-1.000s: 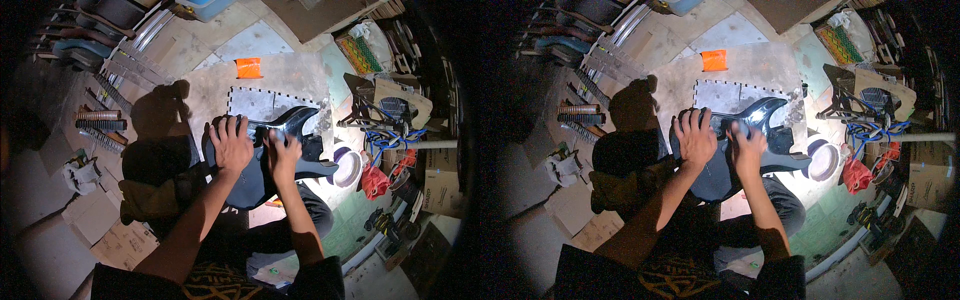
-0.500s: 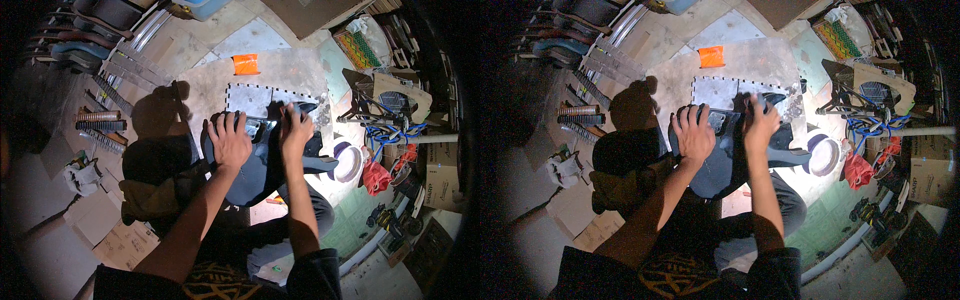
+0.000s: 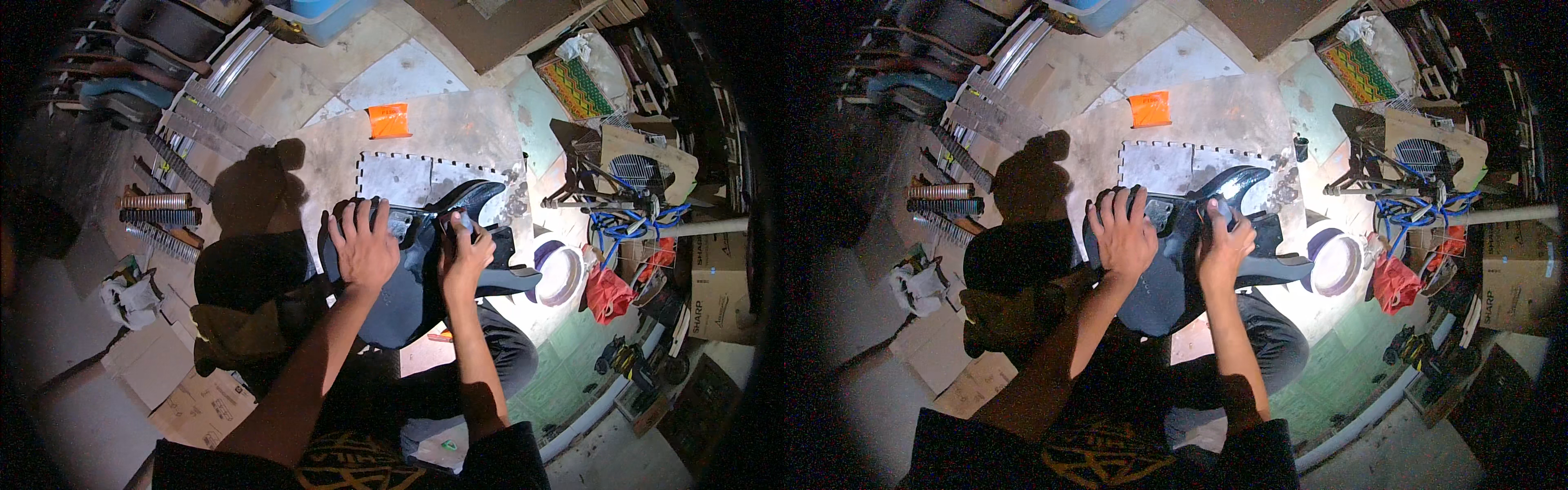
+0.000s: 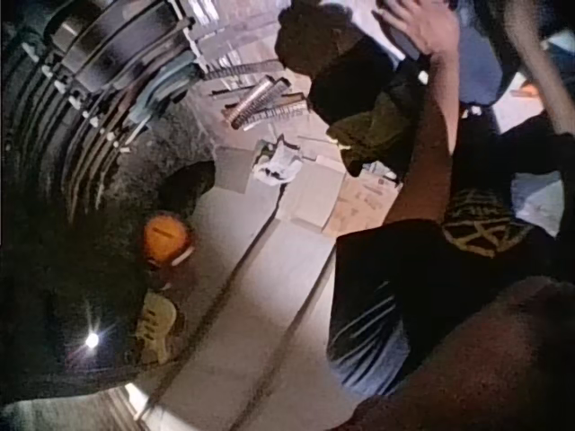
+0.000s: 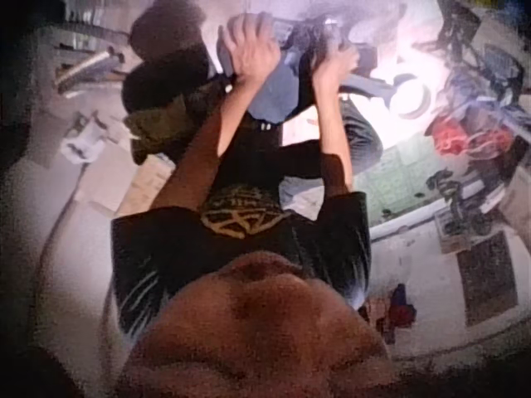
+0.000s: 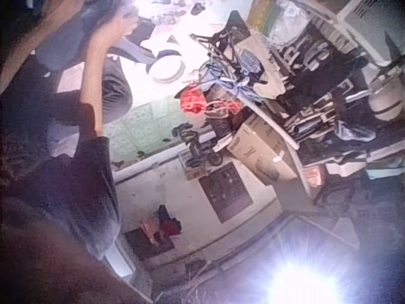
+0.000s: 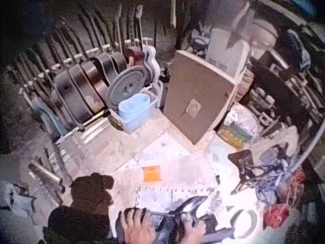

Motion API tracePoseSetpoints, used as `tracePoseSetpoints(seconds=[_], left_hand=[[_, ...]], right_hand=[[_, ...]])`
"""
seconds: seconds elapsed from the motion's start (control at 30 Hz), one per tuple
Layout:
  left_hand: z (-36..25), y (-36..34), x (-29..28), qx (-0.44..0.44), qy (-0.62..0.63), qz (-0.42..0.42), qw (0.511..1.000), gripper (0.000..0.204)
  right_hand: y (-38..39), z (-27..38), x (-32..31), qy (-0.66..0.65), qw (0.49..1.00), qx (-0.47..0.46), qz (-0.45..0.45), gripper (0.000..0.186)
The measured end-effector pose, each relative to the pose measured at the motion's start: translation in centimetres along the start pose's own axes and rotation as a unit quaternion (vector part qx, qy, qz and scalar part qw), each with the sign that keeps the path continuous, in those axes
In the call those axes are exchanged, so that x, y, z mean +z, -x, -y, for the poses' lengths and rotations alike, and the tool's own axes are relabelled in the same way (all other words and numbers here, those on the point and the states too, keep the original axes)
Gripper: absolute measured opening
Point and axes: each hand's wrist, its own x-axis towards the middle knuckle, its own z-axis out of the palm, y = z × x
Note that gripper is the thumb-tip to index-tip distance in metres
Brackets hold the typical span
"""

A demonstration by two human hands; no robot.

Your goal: The person polishes the body of a black electric guitar, first by wiping it with a yellow cloth and then applying a substance from a container using a small sponge, covering the surface in circular motions.

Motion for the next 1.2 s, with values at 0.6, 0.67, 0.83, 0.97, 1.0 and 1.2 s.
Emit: tracePoseSetpoints(seconds=[0.6,0.67,0.83,0.97,1.0,1.2], left_hand=[[-0.1,0.2,0.6,0.001,0.01,0.0,1.0,0.057],[0.0,-0.1,0.3,-0.001,0.004,-0.004,1.0,0.057],[-0.2,0.3,-0.1,0.003,0.01,0.003,1.0,0.058],[-0.1,-0.1,-0.3,0.0,0.014,0.004,1.0,0.057],[0.0,-0.1,0.1,0.0,0.011,-0.001,1.0,0.057],[-0.4,0.1,0.0,0.013,0.023,-0.005,1.0,0.058]], right_hand=[[-6.5,-3.7,0.9,0.084,0.995,-0.003,-0.061,0.044],[0.0,-1.3,2.0,0.092,0.996,0.01,0.013,0.057],[-7.5,-3.2,-1.0,0.085,0.995,-0.037,-0.02,0.059],[-3.6,-0.9,0.4,0.078,0.996,-0.011,-0.045,0.07],[-0.1,0.3,0.8,0.061,0.998,-0.023,-0.02,0.074],[-7.1,-3.8,-0.2,0.054,0.996,-0.054,-0.042,0.062]])
